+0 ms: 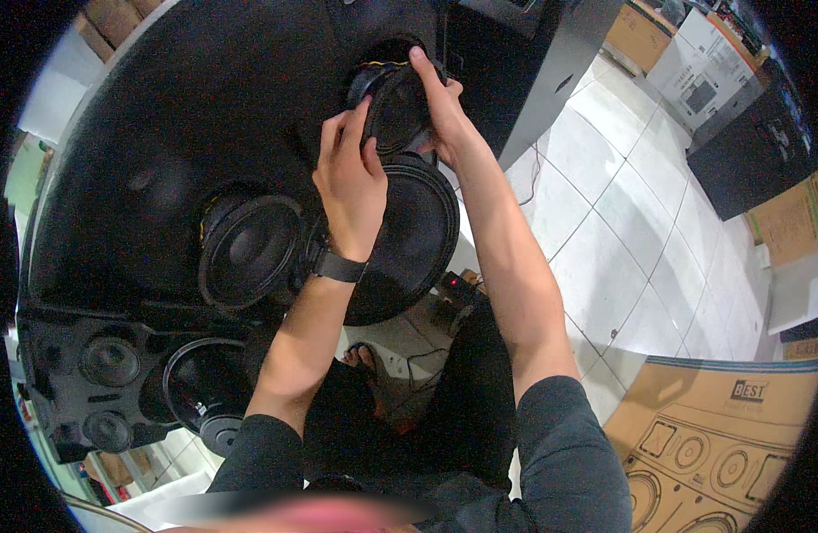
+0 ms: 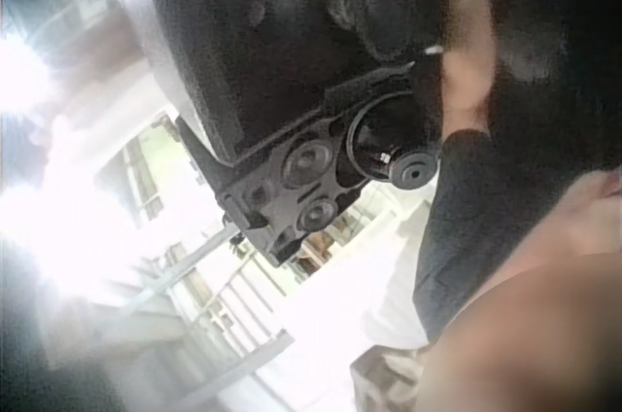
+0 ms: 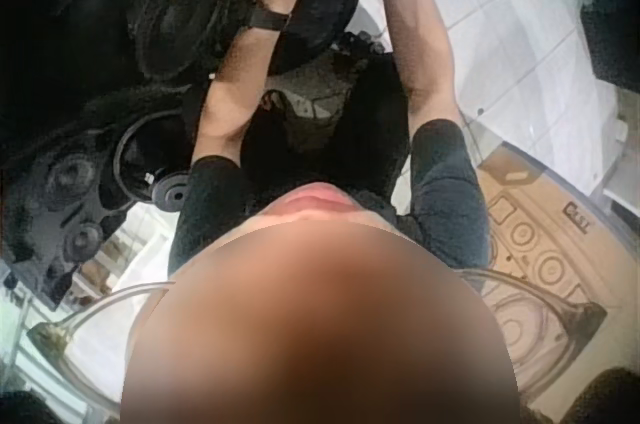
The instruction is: The person assembles a multi-speaker unit by installing small drivers into a black enclosure, connecting wires, and securing components. They then move to connect power and test the system with another person nearby.
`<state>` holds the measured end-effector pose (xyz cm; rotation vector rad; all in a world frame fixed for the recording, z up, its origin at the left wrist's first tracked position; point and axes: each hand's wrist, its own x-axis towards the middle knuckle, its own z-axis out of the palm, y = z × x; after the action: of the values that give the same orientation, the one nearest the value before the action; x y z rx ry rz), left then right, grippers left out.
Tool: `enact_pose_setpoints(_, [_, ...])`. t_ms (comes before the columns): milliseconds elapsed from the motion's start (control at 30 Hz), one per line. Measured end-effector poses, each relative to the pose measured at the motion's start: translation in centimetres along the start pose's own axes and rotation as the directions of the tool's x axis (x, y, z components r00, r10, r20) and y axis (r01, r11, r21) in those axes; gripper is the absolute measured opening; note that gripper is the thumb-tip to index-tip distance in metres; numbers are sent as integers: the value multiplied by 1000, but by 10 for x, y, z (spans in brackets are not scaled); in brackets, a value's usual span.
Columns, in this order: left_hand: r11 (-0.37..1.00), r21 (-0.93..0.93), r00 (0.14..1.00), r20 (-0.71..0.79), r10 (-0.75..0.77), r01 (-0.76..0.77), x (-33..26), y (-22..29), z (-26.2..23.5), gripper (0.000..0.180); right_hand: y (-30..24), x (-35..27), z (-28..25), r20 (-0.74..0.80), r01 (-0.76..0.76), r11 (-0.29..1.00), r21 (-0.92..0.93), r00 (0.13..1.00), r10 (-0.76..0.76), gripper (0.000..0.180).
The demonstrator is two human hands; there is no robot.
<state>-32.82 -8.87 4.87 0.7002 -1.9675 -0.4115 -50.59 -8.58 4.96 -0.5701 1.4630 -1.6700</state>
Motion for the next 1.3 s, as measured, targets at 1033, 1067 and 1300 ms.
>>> enact_pose_setpoints(1033, [973,-200,990,-95,99,-117,-61,-58,25,23,96,-18,0,-105,691,658,298,709,-697,118])
enact_pose_setpoints(1067, [972,-202,990,-99,105,-123,-61,-59,25,24,96,-18,0,-105,690,656,306,709,-697,118])
enact_pose_setpoints(1300, [965,-248,995,-63,75,-89,-62,-60,22,25,97,-16,3,-120,696,645,314,703,-701,125])
